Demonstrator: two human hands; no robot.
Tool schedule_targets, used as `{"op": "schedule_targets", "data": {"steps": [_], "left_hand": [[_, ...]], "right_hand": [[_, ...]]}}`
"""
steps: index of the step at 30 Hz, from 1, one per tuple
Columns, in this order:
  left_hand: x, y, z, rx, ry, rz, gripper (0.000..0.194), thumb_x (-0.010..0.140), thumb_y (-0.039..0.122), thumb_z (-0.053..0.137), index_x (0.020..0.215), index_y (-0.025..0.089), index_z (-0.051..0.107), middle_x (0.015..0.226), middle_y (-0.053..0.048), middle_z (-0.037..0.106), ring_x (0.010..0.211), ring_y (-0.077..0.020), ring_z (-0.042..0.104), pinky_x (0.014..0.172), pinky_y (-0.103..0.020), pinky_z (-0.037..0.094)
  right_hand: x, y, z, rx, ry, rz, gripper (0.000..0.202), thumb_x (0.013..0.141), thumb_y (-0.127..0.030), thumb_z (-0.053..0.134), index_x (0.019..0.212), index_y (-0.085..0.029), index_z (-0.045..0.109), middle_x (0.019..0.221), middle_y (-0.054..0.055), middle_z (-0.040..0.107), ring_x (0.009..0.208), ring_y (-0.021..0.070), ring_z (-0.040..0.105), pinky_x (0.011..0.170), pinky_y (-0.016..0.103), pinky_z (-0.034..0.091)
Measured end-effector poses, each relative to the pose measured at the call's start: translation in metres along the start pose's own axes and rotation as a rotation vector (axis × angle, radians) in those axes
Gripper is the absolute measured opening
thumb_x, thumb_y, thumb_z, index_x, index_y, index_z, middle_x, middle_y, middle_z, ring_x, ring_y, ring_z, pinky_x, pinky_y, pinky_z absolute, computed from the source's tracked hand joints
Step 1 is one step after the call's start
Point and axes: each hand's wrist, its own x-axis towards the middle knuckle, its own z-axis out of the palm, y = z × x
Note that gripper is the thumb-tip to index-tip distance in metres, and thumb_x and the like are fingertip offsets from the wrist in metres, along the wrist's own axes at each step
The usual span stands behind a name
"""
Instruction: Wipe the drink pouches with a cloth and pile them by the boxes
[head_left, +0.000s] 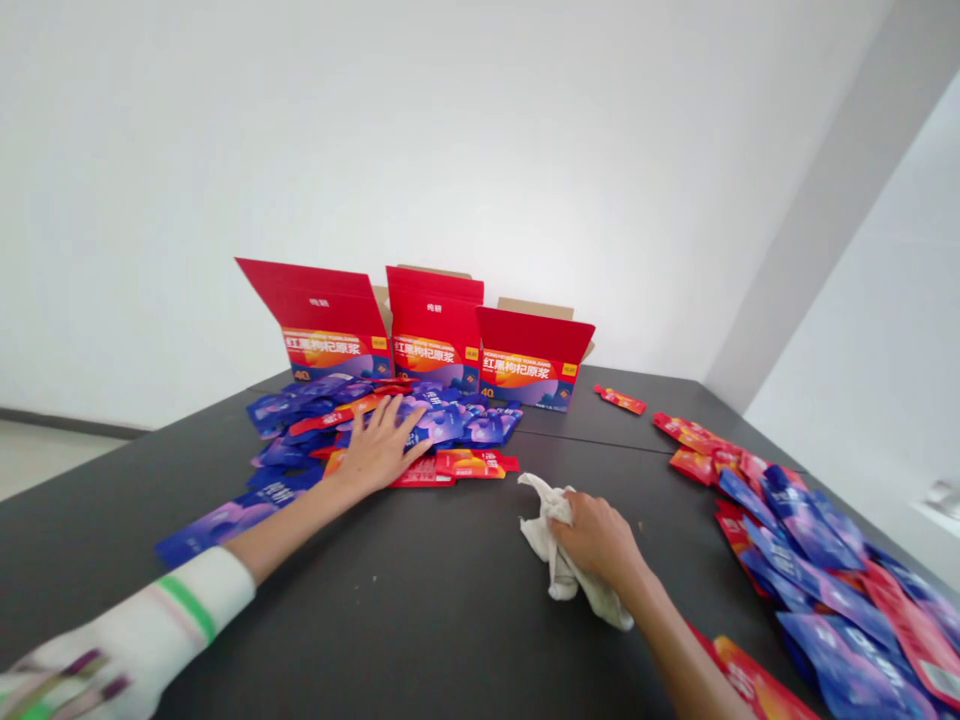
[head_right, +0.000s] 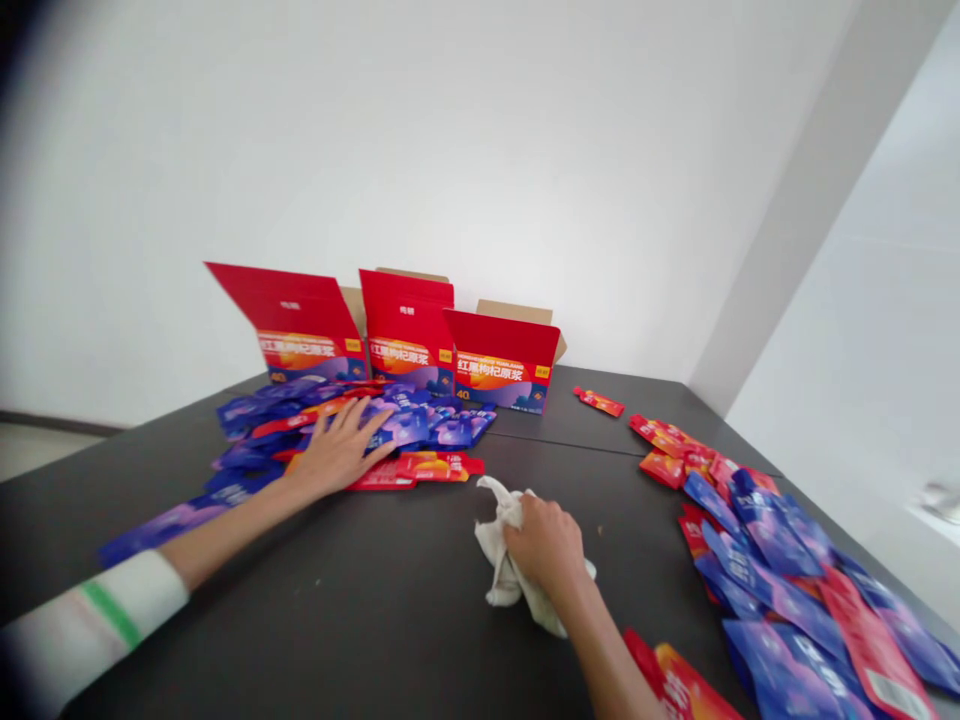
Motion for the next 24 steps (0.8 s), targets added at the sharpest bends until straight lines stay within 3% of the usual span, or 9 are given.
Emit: {"op": "schedule_targets", "data": {"steps": [8, 13, 17, 24], "left_hand": [[0.018, 0.018, 0.002, -0.063, -0.132, -0.019, 0.068, 0.085, 0.058, 0.039, 0.143, 0.027, 0.020, 0.151, -0.011, 0.017, 0.138, -0.0318, 0.008, 0.106, -0.056, 0.014], [0.038, 0.022, -0.004, -0.099, -0.215, -0.009, 0.075, 0.081, 0.066, 0.038, 0.143, 0.027, 0.021, 0.150, -0.015, 0.018, 0.137, -0.0364, 0.013, 0.101, -0.060, 0.019], [0.040, 0.031, -0.012, -0.138, -0.208, 0.078, 0.084, 0.076, 0.071, 0.042, 0.144, 0.030, 0.016, 0.153, -0.010, 0.009, 0.139, -0.0327, 0.006, 0.106, -0.056, 0.008], [0.033, 0.045, -0.001, -0.169, -0.181, 0.113, 0.060, 0.087, 0.060, 0.031, 0.141, 0.034, 0.024, 0.150, -0.003, 0.023, 0.138, -0.0270, 0.017, 0.108, -0.051, 0.012]], "right_hand": [[0.002, 0.003, 0.001, 0.036, -0.027, -0.024, 0.034, 0.082, -0.039, 0.042, 0.101, -0.019, 0.061, 0.097, 0.011, 0.067, 0.091, 0.0238, 0.062, 0.073, 0.029, 0.039], [0.003, 0.003, 0.000, 0.054, -0.039, -0.022, 0.034, 0.082, -0.040, 0.043, 0.101, -0.019, 0.061, 0.098, 0.009, 0.067, 0.094, 0.0220, 0.061, 0.074, 0.027, 0.038], [0.005, 0.005, 0.000, 0.066, -0.052, -0.043, 0.032, 0.082, -0.039, 0.044, 0.100, -0.019, 0.061, 0.097, 0.009, 0.067, 0.095, 0.0218, 0.061, 0.074, 0.026, 0.038], [0.002, 0.007, 0.000, 0.104, -0.039, -0.053, 0.031, 0.082, -0.036, 0.044, 0.100, -0.020, 0.063, 0.097, 0.009, 0.067, 0.095, 0.0219, 0.061, 0.075, 0.027, 0.038]]}}
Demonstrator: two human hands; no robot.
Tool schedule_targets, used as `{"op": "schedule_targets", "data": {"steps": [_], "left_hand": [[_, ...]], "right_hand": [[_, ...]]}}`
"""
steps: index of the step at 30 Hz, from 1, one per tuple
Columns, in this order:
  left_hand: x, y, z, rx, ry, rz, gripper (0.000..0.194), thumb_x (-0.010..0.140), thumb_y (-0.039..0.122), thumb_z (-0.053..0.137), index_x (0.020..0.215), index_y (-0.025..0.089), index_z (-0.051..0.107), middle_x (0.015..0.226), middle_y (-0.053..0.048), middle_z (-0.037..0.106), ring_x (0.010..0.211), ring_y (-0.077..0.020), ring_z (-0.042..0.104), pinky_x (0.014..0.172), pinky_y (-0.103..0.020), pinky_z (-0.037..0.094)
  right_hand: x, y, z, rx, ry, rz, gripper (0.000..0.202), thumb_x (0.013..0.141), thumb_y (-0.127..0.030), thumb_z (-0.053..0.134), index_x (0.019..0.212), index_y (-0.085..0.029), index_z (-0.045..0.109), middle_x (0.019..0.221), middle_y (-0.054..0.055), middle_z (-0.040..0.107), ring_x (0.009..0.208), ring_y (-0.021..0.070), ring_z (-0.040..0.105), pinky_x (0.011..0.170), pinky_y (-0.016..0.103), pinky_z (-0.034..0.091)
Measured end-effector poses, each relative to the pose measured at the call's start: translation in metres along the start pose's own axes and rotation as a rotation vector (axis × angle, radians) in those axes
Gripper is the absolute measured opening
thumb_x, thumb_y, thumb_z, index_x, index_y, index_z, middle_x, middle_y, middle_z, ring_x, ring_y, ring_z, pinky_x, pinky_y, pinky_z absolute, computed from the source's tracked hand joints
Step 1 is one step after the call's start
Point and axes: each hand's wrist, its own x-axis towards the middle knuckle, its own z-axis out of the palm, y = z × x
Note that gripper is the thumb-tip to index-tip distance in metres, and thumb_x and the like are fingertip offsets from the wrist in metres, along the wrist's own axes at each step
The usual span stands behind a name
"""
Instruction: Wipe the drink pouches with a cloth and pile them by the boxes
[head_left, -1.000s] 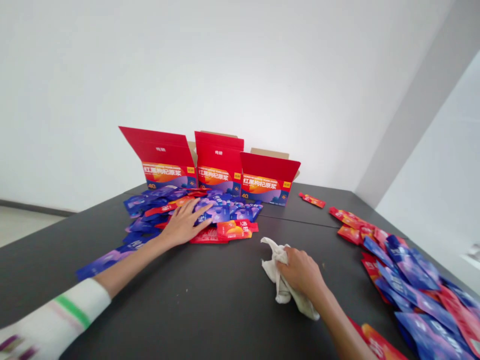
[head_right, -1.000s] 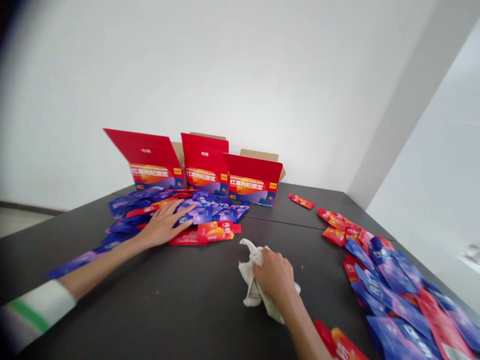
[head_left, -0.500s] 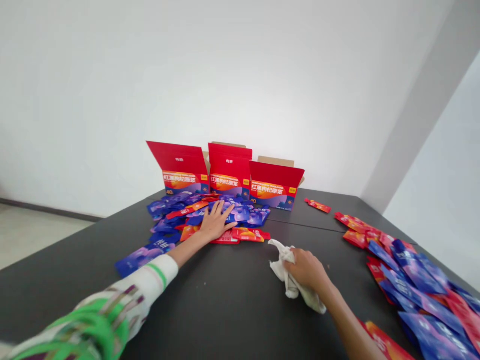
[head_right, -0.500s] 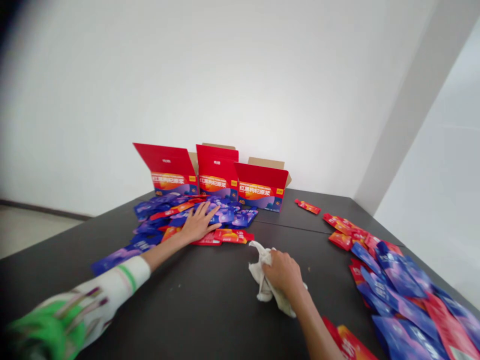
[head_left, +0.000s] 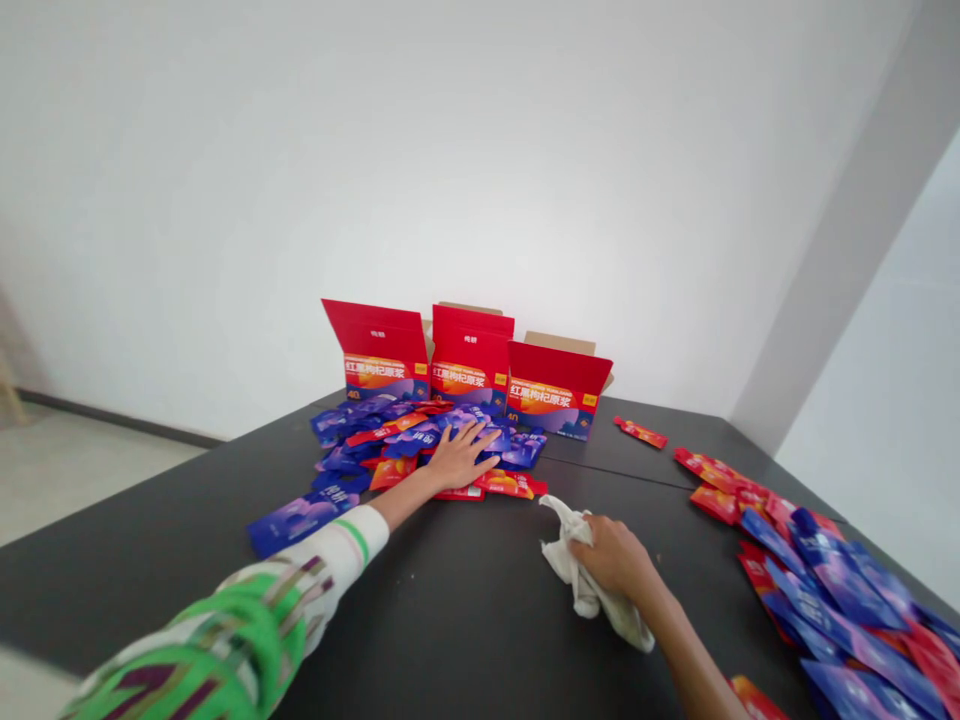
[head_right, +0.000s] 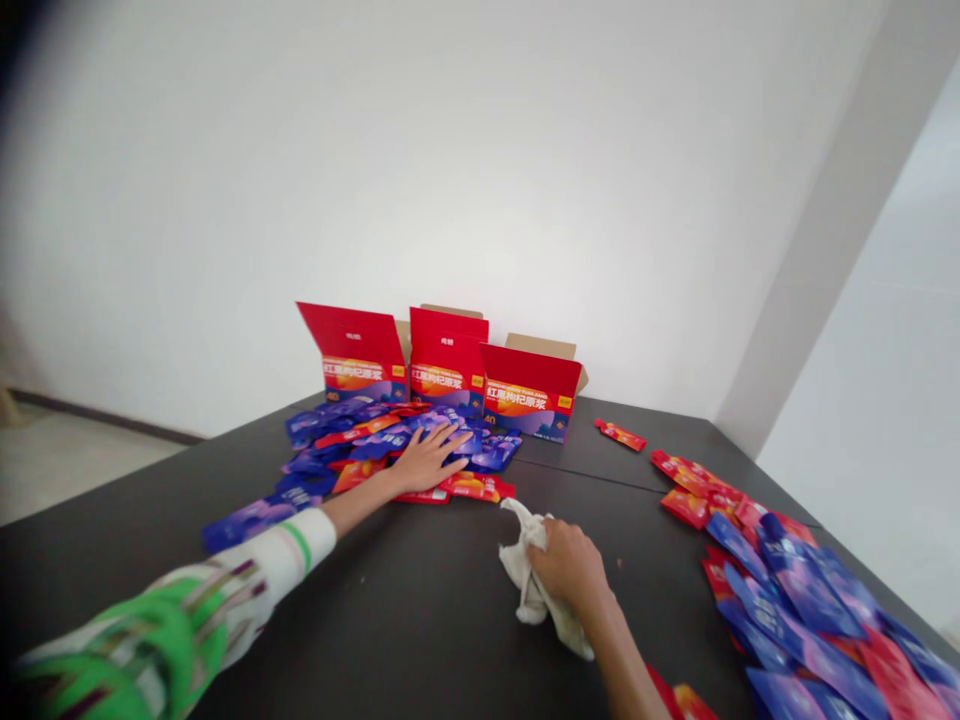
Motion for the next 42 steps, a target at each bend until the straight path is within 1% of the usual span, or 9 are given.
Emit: {"op": "schedule_targets", "data": {"steps": [6, 12, 15, 18, 23, 29, 32, 36, 42], "left_hand": [[0.009, 0.009, -0.010, -0.007, 0.092, -0.007, 0.057, 0.091, 0.051, 0.031, 0.143, 0.028, 0.023, 0.150, -0.007, 0.022, 0.138, -0.0289, 0.015, 0.108, -0.054, 0.009], [0.010, 0.080, -0.032, -0.144, 0.141, 0.248, 0.070, 0.088, 0.056, 0.033, 0.145, 0.025, 0.008, 0.153, -0.007, 0.009, 0.140, -0.0254, 0.003, 0.112, -0.046, 0.009], [0.012, 0.131, -0.030, -0.266, -0.071, 0.411, 0.075, 0.086, 0.062, 0.032, 0.145, 0.025, 0.005, 0.153, -0.008, 0.006, 0.140, -0.0267, 0.001, 0.111, -0.047, 0.011], [0.019, 0.182, -0.017, -0.352, -0.311, 0.564, 0.082, 0.082, 0.065, 0.037, 0.145, 0.025, 0.003, 0.153, -0.011, 0.003, 0.139, -0.0300, -0.001, 0.109, -0.052, 0.014], [0.046, 0.266, 0.020, -0.431, -0.472, 0.677, 0.090, 0.074, 0.070, 0.045, 0.145, 0.029, 0.006, 0.153, -0.012, 0.004, 0.138, -0.0352, 0.002, 0.106, -0.059, 0.014], [0.102, 0.349, 0.060, -0.420, -0.426, 0.631, 0.105, 0.066, 0.079, 0.043, 0.145, 0.025, -0.002, 0.152, -0.015, -0.006, 0.138, -0.0372, -0.006, 0.104, -0.063, 0.011], [0.131, 0.365, 0.072, -0.363, -0.406, 0.596, 0.109, 0.063, 0.080, 0.045, 0.146, 0.022, 0.002, 0.151, -0.019, -0.001, 0.137, -0.0406, 0.001, 0.104, -0.062, 0.014], [0.151, 0.362, 0.077, -0.341, -0.323, 0.608, 0.082, 0.080, 0.069, 0.034, 0.144, 0.022, 0.017, 0.149, -0.018, 0.018, 0.135, -0.0373, 0.018, 0.104, -0.057, 0.019], [0.117, 0.324, 0.057, -0.296, -0.192, 0.688, 0.045, 0.088, 0.042, 0.039, 0.127, 0.020, 0.045, 0.134, -0.013, 0.044, 0.120, -0.0287, 0.043, 0.100, -0.042, 0.035]], "right_hand": [[0.003, 0.003, -0.007, 0.151, 0.048, 0.017, 0.031, 0.077, -0.036, 0.049, 0.097, -0.017, 0.065, 0.095, 0.010, 0.067, 0.091, 0.0216, 0.061, 0.075, 0.028, 0.039], [-0.006, 0.051, -0.056, 0.739, 0.225, 0.081, 0.033, 0.075, -0.047, 0.052, 0.081, -0.015, 0.062, 0.064, 0.000, 0.060, 0.062, 0.0158, 0.056, 0.058, 0.025, 0.040], [-0.022, 0.083, -0.084, 1.141, 0.490, 0.210, 0.038, 0.067, -0.049, 0.062, 0.085, -0.016, 0.060, 0.059, -0.004, 0.056, 0.052, 0.0126, 0.050, 0.051, 0.025, 0.040], [-0.038, 0.111, -0.103, 1.387, 0.922, 0.272, 0.037, 0.058, -0.041, 0.069, 0.085, -0.017, 0.059, 0.065, -0.004, 0.056, 0.053, 0.0105, 0.049, 0.050, 0.023, 0.042], [-0.061, 0.142, -0.118, 1.451, 1.594, 0.386, 0.021, 0.060, -0.029, 0.064, 0.076, -0.020, 0.054, 0.087, 0.000, 0.057, 0.074, 0.0112, 0.056, 0.062, 0.020, 0.047], [-0.059, 0.152, -0.113, 1.335, 1.767, 0.455, 0.017, 0.066, -0.032, 0.058, 0.079, -0.022, 0.052, 0.104, 0.007, 0.059, 0.096, 0.0201, 0.058, 0.073, 0.026, 0.050], [-0.044, 0.150, -0.105, 1.310, 1.709, 0.436, 0.030, 0.068, -0.037, 0.058, 0.090, -0.017, 0.055, 0.104, 0.007, 0.059, 0.094, 0.0201, 0.058, 0.072, 0.027, 0.051], [-0.029, 0.144, -0.097, 1.277, 1.588, 0.392, 0.043, 0.071, -0.042, 0.057, 0.104, -0.014, 0.056, 0.105, 0.007, 0.059, 0.087, 0.0166, 0.059, 0.069, 0.023, 0.050], [-0.023, 0.138, -0.093, 1.223, 1.577, 0.398, 0.046, 0.074, -0.045, 0.055, 0.108, -0.013, 0.058, 0.101, 0.005, 0.060, 0.081, 0.0143, 0.057, 0.068, 0.023, 0.048]]}}
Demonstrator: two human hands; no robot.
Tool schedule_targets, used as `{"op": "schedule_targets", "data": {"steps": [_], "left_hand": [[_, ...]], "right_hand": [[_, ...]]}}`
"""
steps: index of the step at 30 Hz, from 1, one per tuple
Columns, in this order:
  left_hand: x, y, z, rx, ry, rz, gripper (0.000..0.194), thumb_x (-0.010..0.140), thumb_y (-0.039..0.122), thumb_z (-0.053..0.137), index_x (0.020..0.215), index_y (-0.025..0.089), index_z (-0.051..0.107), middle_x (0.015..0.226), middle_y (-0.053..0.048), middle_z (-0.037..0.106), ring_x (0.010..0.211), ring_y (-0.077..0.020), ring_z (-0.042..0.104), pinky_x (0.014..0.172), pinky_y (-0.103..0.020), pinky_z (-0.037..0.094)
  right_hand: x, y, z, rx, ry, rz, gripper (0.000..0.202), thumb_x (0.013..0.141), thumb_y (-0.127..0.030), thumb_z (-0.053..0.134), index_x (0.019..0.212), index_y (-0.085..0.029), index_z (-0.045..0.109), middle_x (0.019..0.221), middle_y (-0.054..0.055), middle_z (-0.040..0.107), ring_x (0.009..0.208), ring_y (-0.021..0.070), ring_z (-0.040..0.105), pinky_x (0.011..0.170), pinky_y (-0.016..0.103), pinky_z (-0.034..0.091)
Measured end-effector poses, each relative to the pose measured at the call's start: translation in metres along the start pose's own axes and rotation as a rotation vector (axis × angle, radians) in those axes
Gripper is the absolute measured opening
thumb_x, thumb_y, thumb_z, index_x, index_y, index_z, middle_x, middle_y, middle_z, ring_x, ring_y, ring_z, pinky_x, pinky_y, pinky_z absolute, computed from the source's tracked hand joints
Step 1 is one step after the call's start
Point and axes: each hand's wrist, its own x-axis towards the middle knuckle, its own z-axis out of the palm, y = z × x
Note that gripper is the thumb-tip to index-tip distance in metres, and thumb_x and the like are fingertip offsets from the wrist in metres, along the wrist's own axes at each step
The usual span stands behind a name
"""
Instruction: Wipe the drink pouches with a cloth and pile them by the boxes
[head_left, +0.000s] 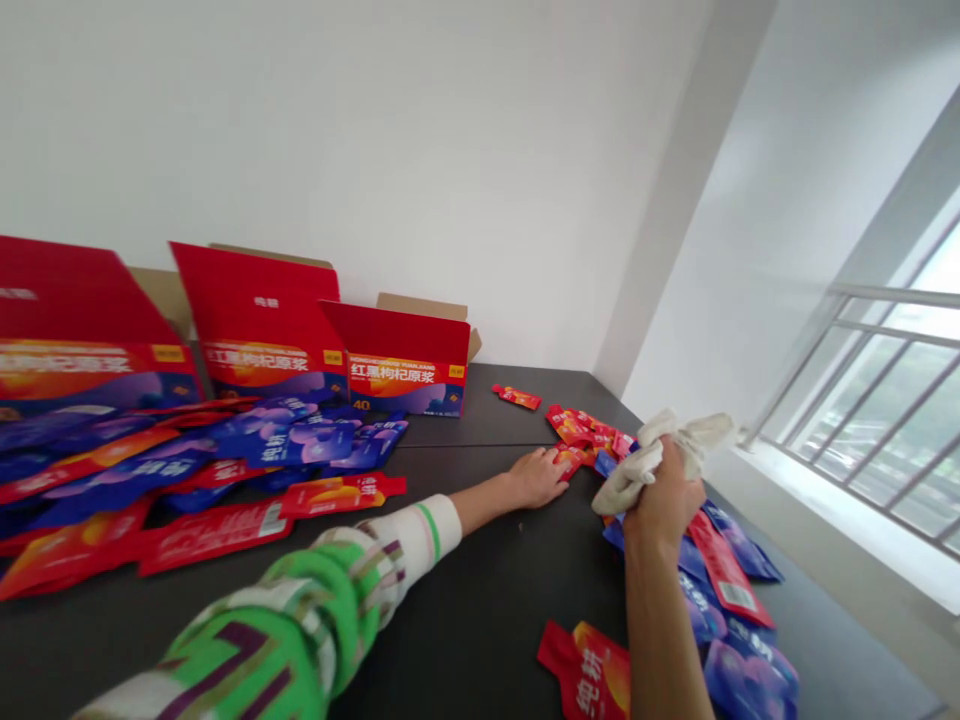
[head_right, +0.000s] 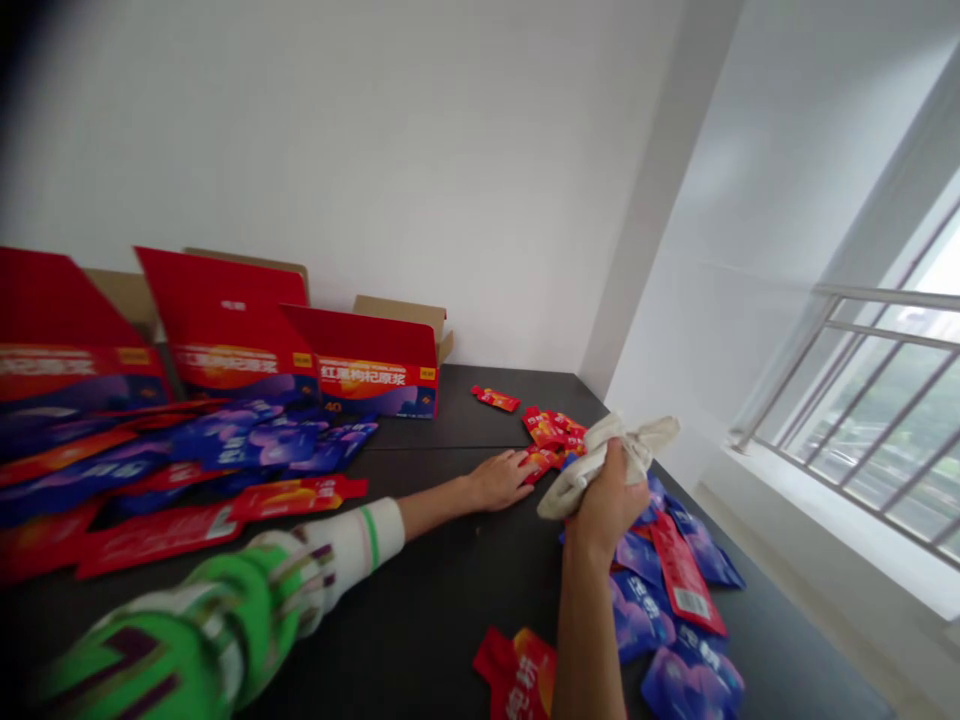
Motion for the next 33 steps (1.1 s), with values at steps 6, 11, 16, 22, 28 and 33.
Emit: {"op": "schedule_targets", "data": {"steps": [6, 11, 16, 22, 28, 33], "left_hand": [[-0.137, -0.001, -0.037, 0.056, 0.007, 0.067, 0.038, 0.084, 0.025, 0.045, 0.122, 0.024, 0.048, 0.125, -0.007, 0.053, 0.111, -0.0252, 0.052, 0.092, -0.036, 0.043], [-0.261, 0.008, -0.072, -0.036, 0.060, 0.068, 0.045, 0.083, 0.015, 0.043, 0.127, 0.027, 0.043, 0.129, -0.002, 0.052, 0.119, -0.0202, 0.047, 0.101, -0.032, 0.037], [-0.314, 0.025, -0.084, -0.124, 0.094, -0.113, 0.049, 0.083, 0.031, 0.054, 0.131, 0.031, 0.042, 0.130, -0.003, 0.050, 0.117, -0.0231, 0.048, 0.100, -0.035, 0.038], [-0.315, 0.020, -0.069, -0.116, 0.146, -0.203, 0.054, 0.081, 0.049, 0.055, 0.130, 0.031, 0.044, 0.127, -0.005, 0.052, 0.115, -0.0270, 0.048, 0.097, -0.040, 0.038], [-0.331, 0.005, -0.066, -0.230, 0.151, -0.252, 0.052, 0.072, 0.051, 0.063, 0.118, 0.028, 0.053, 0.116, -0.004, 0.056, 0.108, -0.0253, 0.050, 0.091, -0.035, 0.041], [-0.354, -0.009, -0.078, -0.305, 0.098, -0.447, 0.064, 0.054, 0.052, 0.075, 0.105, 0.021, 0.052, 0.101, -0.004, 0.056, 0.095, -0.0251, 0.051, 0.083, -0.035, 0.043]], "right_hand": [[-0.013, -0.005, 0.008, 0.077, -0.073, 0.065, 0.041, 0.069, -0.041, 0.062, 0.100, -0.014, 0.062, 0.087, 0.000, 0.061, 0.070, 0.0114, 0.054, 0.061, 0.022, 0.046], [-0.036, -0.004, 0.015, -0.042, -0.309, 0.107, 0.043, 0.067, -0.046, 0.063, 0.096, -0.013, 0.064, 0.078, 0.000, 0.061, 0.062, 0.0120, 0.052, 0.055, 0.023, 0.043], [-0.080, 0.000, 0.023, -0.368, -0.660, -0.044, 0.049, 0.070, -0.055, 0.057, 0.088, -0.010, 0.066, 0.068, 0.004, 0.063, 0.063, 0.0180, 0.055, 0.054, 0.026, 0.041], [-0.126, 0.011, 0.024, -0.560, -0.996, -0.168, 0.054, 0.072, -0.060, 0.052, 0.102, -0.017, 0.065, 0.084, 0.005, 0.068, 0.081, 0.0248, 0.062, 0.068, 0.029, 0.045], [-0.153, 0.025, 0.016, -0.613, -1.304, -0.196, 0.049, 0.077, -0.054, 0.047, 0.105, -0.017, 0.062, 0.098, 0.007, 0.069, 0.092, 0.0242, 0.062, 0.075, 0.027, 0.046], [-0.211, 0.018, 0.004, -0.994, -1.511, -0.425, 0.041, 0.080, -0.043, 0.045, 0.110, -0.019, 0.060, 0.096, 0.009, 0.069, 0.092, 0.0242, 0.063, 0.075, 0.028, 0.043]]}}
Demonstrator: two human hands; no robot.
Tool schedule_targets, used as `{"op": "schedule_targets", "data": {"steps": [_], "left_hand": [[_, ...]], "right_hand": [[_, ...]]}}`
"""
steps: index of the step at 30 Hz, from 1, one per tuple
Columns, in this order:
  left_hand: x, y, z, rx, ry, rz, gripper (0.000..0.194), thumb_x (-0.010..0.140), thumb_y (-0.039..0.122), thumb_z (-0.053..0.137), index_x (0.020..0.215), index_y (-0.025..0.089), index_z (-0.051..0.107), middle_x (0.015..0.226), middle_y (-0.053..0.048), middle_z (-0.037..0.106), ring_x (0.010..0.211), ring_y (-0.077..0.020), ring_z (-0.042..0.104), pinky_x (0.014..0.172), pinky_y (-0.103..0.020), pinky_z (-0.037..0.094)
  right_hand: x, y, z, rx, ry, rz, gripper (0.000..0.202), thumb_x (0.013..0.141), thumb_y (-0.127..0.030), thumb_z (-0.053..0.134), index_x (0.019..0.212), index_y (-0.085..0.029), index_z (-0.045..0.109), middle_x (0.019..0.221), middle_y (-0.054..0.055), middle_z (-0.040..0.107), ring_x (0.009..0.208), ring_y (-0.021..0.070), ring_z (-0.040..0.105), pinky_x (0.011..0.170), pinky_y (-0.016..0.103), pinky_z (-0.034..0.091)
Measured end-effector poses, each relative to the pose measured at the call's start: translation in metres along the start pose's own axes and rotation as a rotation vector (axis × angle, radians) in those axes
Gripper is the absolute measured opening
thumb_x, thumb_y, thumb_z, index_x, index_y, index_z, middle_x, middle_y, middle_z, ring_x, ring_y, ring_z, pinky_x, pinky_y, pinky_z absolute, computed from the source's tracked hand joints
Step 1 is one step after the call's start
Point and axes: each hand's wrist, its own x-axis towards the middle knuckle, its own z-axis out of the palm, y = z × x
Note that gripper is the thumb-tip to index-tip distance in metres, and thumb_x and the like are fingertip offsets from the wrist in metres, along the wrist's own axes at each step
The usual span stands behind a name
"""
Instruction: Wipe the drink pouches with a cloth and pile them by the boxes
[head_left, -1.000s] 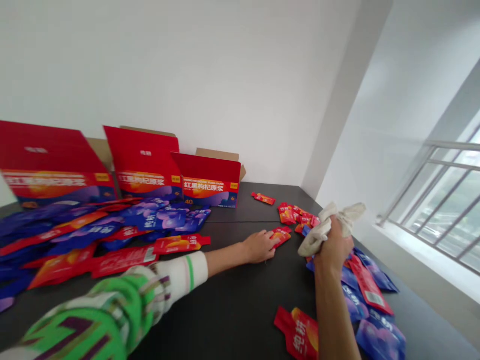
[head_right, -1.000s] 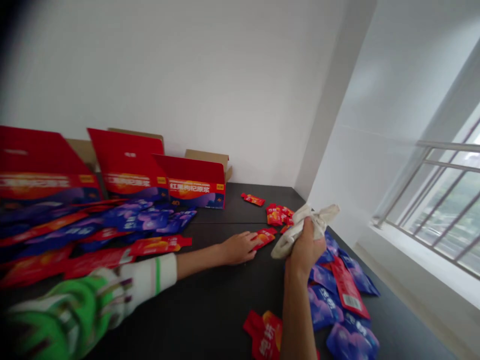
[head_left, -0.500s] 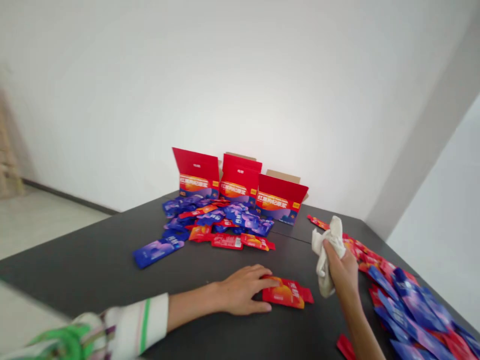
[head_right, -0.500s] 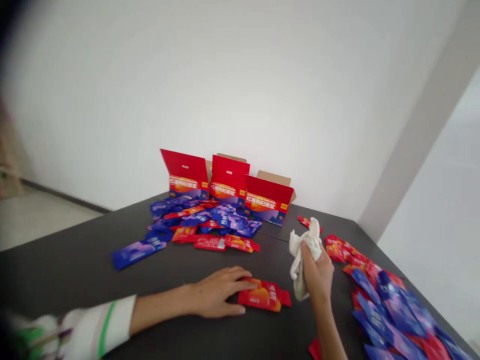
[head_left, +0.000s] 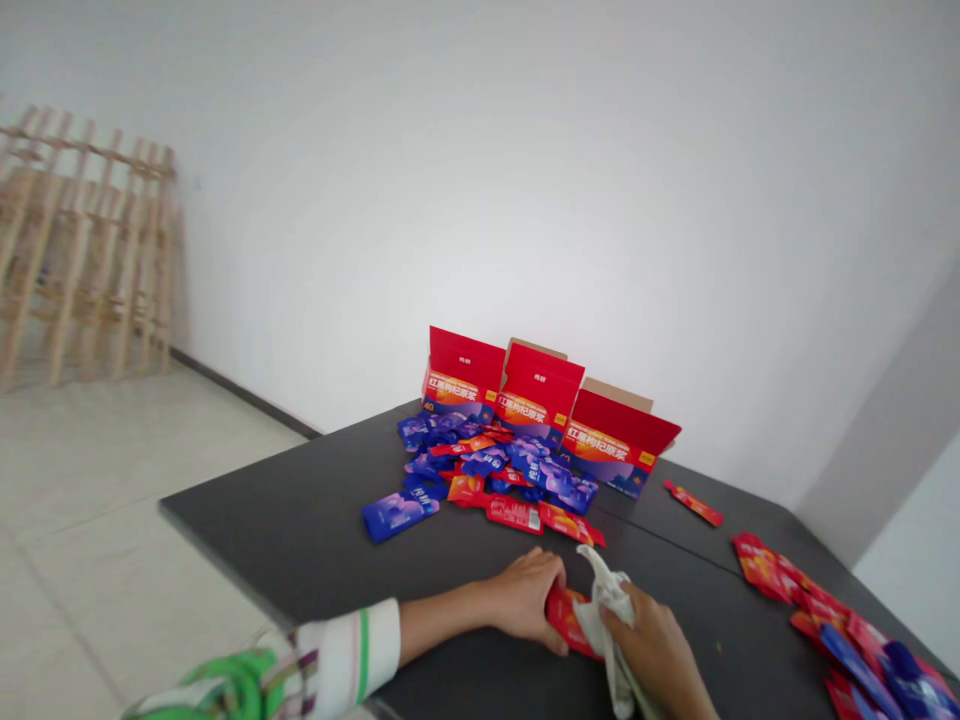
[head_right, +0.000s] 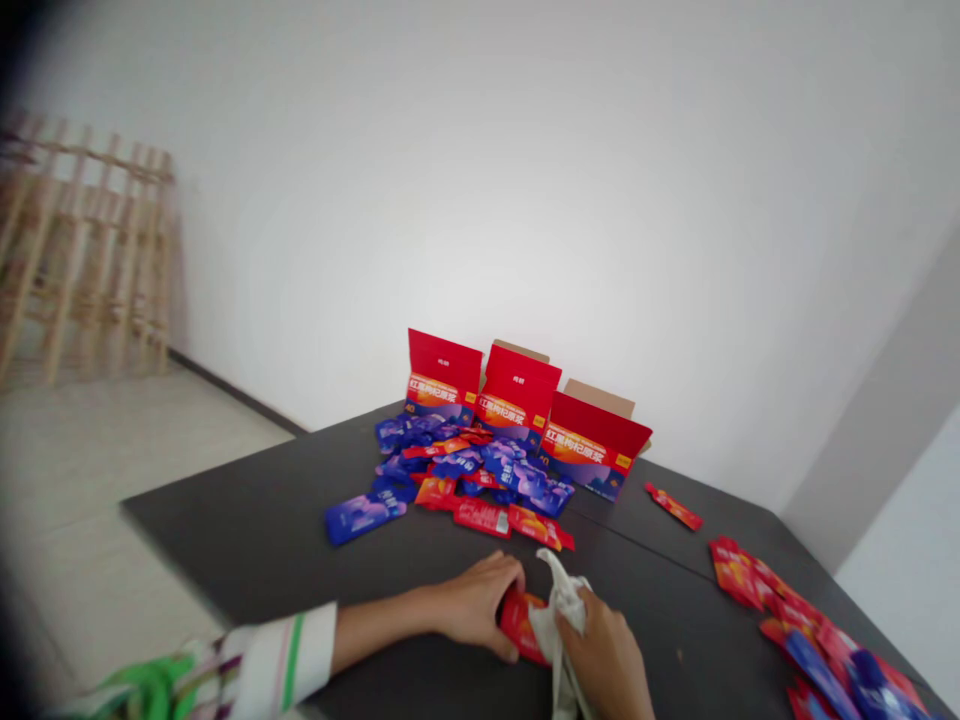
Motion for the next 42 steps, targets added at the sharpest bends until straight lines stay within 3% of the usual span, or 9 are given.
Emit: {"op": "schedule_targets", "data": {"steps": [5, 10, 14, 19, 24, 29, 33, 38, 42], "left_hand": [[-0.004, -0.009, -0.010, -0.026, -0.009, 0.027, 0.070, 0.051, 0.051, 0.076, 0.110, 0.021, 0.051, 0.104, -0.004, 0.055, 0.096, -0.0253, 0.050, 0.086, -0.035, 0.041], [0.004, -0.015, -0.008, -0.058, 0.011, -0.002, 0.065, 0.050, 0.046, 0.078, 0.107, 0.022, 0.058, 0.106, -0.004, 0.058, 0.098, -0.0257, 0.052, 0.085, -0.032, 0.041], [0.006, -0.018, -0.007, -0.126, 0.017, 0.068, 0.053, 0.054, 0.043, 0.077, 0.101, 0.024, 0.061, 0.105, 0.001, 0.061, 0.096, -0.0224, 0.054, 0.087, -0.029, 0.039], [0.006, -0.018, -0.006, -0.076, 0.027, 0.008, 0.066, 0.052, 0.047, 0.076, 0.111, 0.024, 0.057, 0.110, -0.003, 0.058, 0.100, -0.0255, 0.052, 0.086, -0.033, 0.040], [0.008, -0.017, -0.006, -0.097, 0.019, 0.018, 0.056, 0.056, 0.047, 0.074, 0.105, 0.025, 0.058, 0.106, 0.000, 0.060, 0.100, -0.0251, 0.053, 0.089, -0.033, 0.038], [0.009, -0.016, -0.008, -0.042, -0.001, -0.035, 0.066, 0.051, 0.050, 0.076, 0.109, 0.023, 0.056, 0.107, -0.004, 0.058, 0.098, -0.0271, 0.052, 0.084, -0.034, 0.041], [0.009, -0.016, -0.008, -0.063, -0.013, 0.011, 0.056, 0.056, 0.050, 0.074, 0.104, 0.024, 0.058, 0.101, -0.001, 0.060, 0.093, -0.0239, 0.054, 0.084, -0.032, 0.040], [0.009, -0.016, -0.007, -0.037, 0.016, -0.028, 0.065, 0.051, 0.051, 0.076, 0.105, 0.022, 0.056, 0.106, -0.004, 0.058, 0.096, -0.0269, 0.052, 0.082, -0.034, 0.041], [0.009, -0.015, -0.008, -0.064, -0.004, 0.019, 0.056, 0.054, 0.046, 0.076, 0.101, 0.023, 0.058, 0.102, -0.001, 0.060, 0.095, -0.0249, 0.054, 0.086, -0.033, 0.040]], "right_hand": [[-0.007, -0.047, 0.012, -0.256, -0.040, -0.024, 0.037, 0.080, -0.039, 0.045, 0.112, -0.025, 0.057, 0.090, 0.008, 0.069, 0.085, 0.0257, 0.065, 0.069, 0.030, 0.041], [0.004, -0.059, 0.007, -0.338, -0.011, 0.071, 0.034, 0.083, -0.039, 0.041, 0.108, -0.023, 0.057, 0.089, 0.010, 0.068, 0.084, 0.0259, 0.064, 0.067, 0.030, 0.040], [0.006, -0.062, 0.007, -0.284, -0.085, -0.112, 0.031, 0.080, -0.038, 0.046, 0.107, -0.025, 0.057, 0.090, 0.006, 0.067, 0.087, 0.0233, 0.063, 0.071, 0.028, 0.039], [0.007, -0.058, 0.000, -0.358, -0.035, 0.096, 0.033, 0.084, -0.039, 0.041, 0.107, -0.023, 0.057, 0.087, 0.008, 0.067, 0.081, 0.0238, 0.064, 0.066, 0.029, 0.040], [0.006, -0.059, 0.003, -0.303, -0.081, -0.119, 0.027, 0.080, -0.038, 0.048, 0.103, -0.027, 0.058, 0.089, 0.004, 0.067, 0.084, 0.0218, 0.062, 0.070, 0.027, 0.038], [0.011, -0.052, 0.003, -0.373, -0.036, 0.078, 0.031, 0.084, -0.039, 0.041, 0.105, -0.023, 0.057, 0.086, 0.008, 0.067, 0.079, 0.0230, 0.063, 0.064, 0.027, 0.037], [0.011, -0.055, 0.005, -0.328, -0.102, -0.125, 0.030, 0.080, -0.036, 0.048, 0.106, -0.025, 0.057, 0.091, 0.006, 0.067, 0.085, 0.0217, 0.062, 0.068, 0.026, 0.036], [0.012, -0.051, 0.002, -0.380, -0.042, 0.074, 0.032, 0.084, -0.039, 0.042, 0.107, -0.024, 0.057, 0.085, 0.008, 0.067, 0.080, 0.0237, 0.063, 0.064, 0.028, 0.036], [0.010, -0.052, 0.003, -0.312, -0.079, -0.119, 0.027, 0.080, -0.039, 0.048, 0.102, -0.027, 0.058, 0.089, 0.004, 0.067, 0.083, 0.0223, 0.062, 0.066, 0.027, 0.036]]}}
